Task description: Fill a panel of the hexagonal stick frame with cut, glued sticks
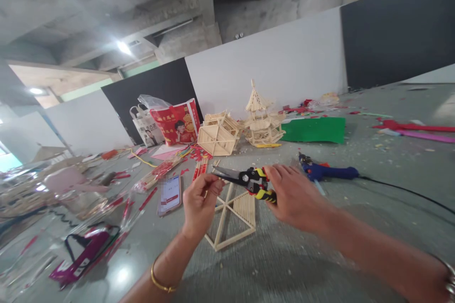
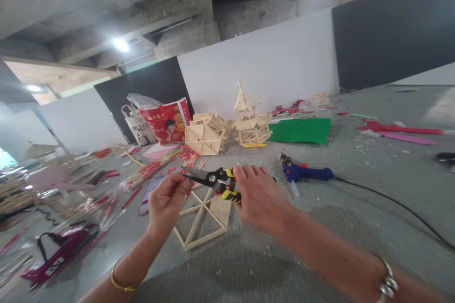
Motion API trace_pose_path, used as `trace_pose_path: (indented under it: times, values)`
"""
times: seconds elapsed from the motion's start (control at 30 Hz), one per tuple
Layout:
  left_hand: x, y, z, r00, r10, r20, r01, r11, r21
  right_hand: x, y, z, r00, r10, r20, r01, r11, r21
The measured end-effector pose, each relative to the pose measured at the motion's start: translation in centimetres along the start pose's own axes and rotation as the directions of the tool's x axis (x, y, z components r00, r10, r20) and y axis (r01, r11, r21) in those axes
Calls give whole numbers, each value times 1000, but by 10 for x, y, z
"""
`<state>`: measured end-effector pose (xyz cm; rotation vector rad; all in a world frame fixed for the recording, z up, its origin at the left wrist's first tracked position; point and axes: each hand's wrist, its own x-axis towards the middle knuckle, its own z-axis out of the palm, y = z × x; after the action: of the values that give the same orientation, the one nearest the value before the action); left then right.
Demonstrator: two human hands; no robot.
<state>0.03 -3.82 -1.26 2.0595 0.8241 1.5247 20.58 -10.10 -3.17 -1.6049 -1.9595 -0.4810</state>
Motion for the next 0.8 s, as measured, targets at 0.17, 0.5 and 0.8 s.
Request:
trace_pose_path:
  times: [0.17, 0.5, 0.8]
  values:
    - [3, 2, 1, 1000, -28, 3, 28, 995, -95, 0, 2, -3, 999, 37, 23, -38, 998, 54]
    - [-2, 2, -2, 950, 291, -115, -239, 911, 337, -4, -13, -1, 998, 59, 21, -62, 981, 182]
    - [2, 6, -6, 884, 463, -65, -393, 811, 433, -7, -16, -2, 993, 18, 114, -54, 947, 318]
